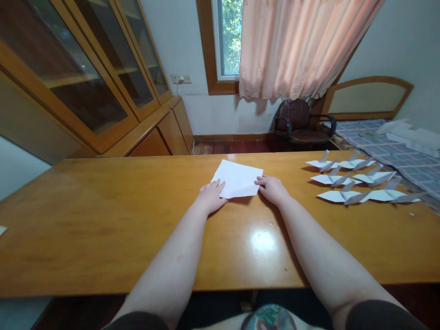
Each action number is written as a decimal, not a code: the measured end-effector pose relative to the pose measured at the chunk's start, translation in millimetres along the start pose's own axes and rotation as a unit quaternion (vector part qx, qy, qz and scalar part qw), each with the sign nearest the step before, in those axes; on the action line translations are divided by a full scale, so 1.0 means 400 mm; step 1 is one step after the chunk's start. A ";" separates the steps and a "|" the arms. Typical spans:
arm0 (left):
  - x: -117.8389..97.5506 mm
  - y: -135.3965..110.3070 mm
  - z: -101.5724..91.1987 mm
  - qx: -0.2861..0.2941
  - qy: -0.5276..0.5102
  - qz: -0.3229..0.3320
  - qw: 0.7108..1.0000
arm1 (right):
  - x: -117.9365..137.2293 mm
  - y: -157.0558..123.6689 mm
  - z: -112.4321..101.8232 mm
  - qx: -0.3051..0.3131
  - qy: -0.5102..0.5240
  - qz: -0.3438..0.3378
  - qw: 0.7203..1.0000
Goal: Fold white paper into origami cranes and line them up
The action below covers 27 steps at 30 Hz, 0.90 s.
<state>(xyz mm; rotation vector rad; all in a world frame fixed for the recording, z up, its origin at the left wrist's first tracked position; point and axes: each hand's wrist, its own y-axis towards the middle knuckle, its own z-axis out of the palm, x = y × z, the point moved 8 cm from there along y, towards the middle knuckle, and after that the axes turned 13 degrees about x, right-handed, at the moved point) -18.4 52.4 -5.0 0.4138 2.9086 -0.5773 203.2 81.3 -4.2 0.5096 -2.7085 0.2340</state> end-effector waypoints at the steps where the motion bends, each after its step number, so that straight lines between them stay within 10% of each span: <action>1: -0.001 -0.002 -0.006 -0.011 0.004 -0.001 1.000 | 0.010 -0.001 -0.004 -0.006 -0.017 -0.017 1.000; 6: -0.005 -0.014 -0.035 -0.050 -0.005 0.023 0.998 | 0.033 0.004 0.012 0.014 -0.001 -0.096 0.995; 12: 0.080 -0.022 -0.052 -0.084 -0.087 -0.043 0.992 | -0.011 0.005 0.002 -0.001 0.070 -0.017 0.997; 19: 0.090 -0.006 -0.061 -0.138 -0.277 0.062 0.949 | -0.041 -0.006 -0.030 -0.054 0.081 0.086 0.991; 27: 0.092 0.004 -0.065 -0.158 -0.234 0.000 0.959 | -0.048 -0.014 -0.040 -0.059 0.052 0.141 0.987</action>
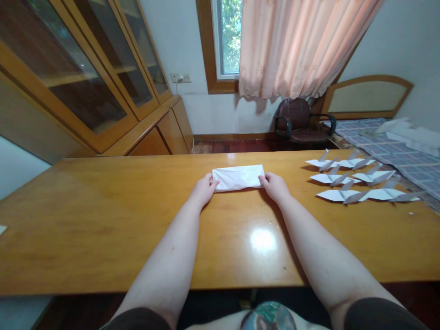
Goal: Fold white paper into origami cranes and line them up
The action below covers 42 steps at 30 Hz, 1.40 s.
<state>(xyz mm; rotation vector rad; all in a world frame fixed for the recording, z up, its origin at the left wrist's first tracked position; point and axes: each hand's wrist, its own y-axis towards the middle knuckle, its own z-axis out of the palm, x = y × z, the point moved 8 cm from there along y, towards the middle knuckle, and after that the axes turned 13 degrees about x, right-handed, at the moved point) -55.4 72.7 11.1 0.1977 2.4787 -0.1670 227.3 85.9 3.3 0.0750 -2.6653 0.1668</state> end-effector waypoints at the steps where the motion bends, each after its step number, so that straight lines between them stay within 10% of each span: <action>1: -0.001 0.000 0.000 -0.001 0.005 -0.006 1.000 | -0.002 0.001 0.001 0.001 -0.001 0.006 1.000; 13: 0.004 0.012 0.035 0.061 -0.152 0.042 0.986 | -0.031 0.011 -0.004 -0.072 0.185 -0.040 0.979; 18: 0.011 0.012 0.057 0.100 -0.142 0.035 0.984 | -0.002 0.014 0.029 0.024 0.298 -0.097 0.949; 23: 0.013 0.017 0.036 0.069 -0.095 0.043 0.992 | 0.031 -0.002 0.049 0.105 0.229 -0.130 0.959; 42: 0.048 0.004 0.013 0.052 0.023 -0.103 0.993 | -0.021 0.012 0.026 0.030 0.040 0.024 0.998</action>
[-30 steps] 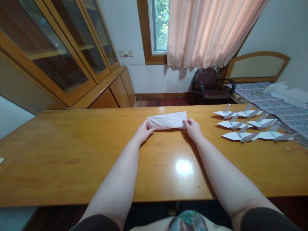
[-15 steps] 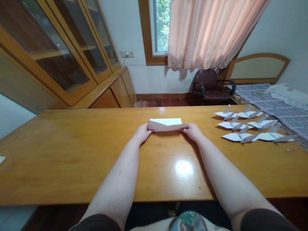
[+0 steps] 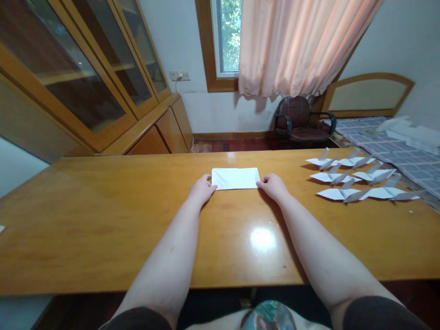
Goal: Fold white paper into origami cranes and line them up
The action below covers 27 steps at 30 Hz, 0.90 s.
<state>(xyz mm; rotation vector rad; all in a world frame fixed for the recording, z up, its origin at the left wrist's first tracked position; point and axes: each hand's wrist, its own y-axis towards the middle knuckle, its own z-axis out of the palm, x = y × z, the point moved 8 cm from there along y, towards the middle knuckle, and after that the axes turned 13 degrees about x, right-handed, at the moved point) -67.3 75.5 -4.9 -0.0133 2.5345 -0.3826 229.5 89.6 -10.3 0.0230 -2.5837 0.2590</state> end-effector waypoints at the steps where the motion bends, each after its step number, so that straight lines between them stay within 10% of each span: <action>1: 0.003 -0.002 0.001 0.002 0.012 -0.010 1.000 | -0.001 -0.001 0.000 -0.003 -0.001 0.004 1.000; 6: -0.056 -0.037 -0.002 -0.080 0.134 -0.002 0.988 | 0.018 -0.004 0.006 -0.001 -0.033 -0.024 0.999; 11: -0.191 -0.060 0.114 0.020 0.238 0.185 0.953 | 0.051 -0.013 0.024 0.045 -0.051 -0.089 0.994; 27: -0.131 -0.035 0.175 0.085 0.206 0.099 0.970 | 0.061 -0.014 0.037 0.023 -0.113 -0.055 0.992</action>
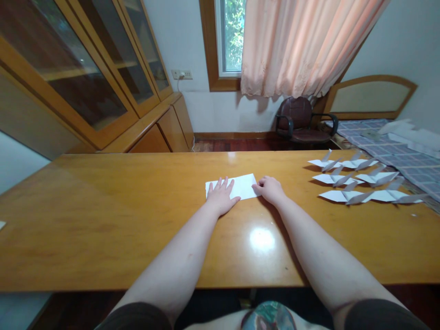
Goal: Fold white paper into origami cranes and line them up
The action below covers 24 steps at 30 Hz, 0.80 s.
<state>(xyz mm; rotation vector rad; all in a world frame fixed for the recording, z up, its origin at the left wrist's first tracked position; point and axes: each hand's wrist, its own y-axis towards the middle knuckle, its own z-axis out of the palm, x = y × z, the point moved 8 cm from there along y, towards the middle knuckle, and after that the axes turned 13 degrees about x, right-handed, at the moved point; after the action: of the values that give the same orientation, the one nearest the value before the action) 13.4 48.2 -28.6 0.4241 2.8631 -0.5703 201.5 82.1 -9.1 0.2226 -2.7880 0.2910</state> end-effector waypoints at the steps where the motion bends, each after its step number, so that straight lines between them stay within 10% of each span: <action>1: 0.006 0.000 0.001 0.001 -0.004 -0.011 1.000 | 0.000 -0.001 0.000 0.000 0.002 0.000 1.000; 24: 0.009 -0.006 0.003 0.030 0.028 -0.051 0.998 | 0.021 -0.015 0.008 -0.003 -0.062 -0.018 0.998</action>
<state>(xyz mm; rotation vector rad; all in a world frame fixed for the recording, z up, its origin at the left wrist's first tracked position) 9.3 46.5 -29.9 0.3083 2.9418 -0.6737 193.6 74.6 -8.2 0.3000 -2.9032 0.2674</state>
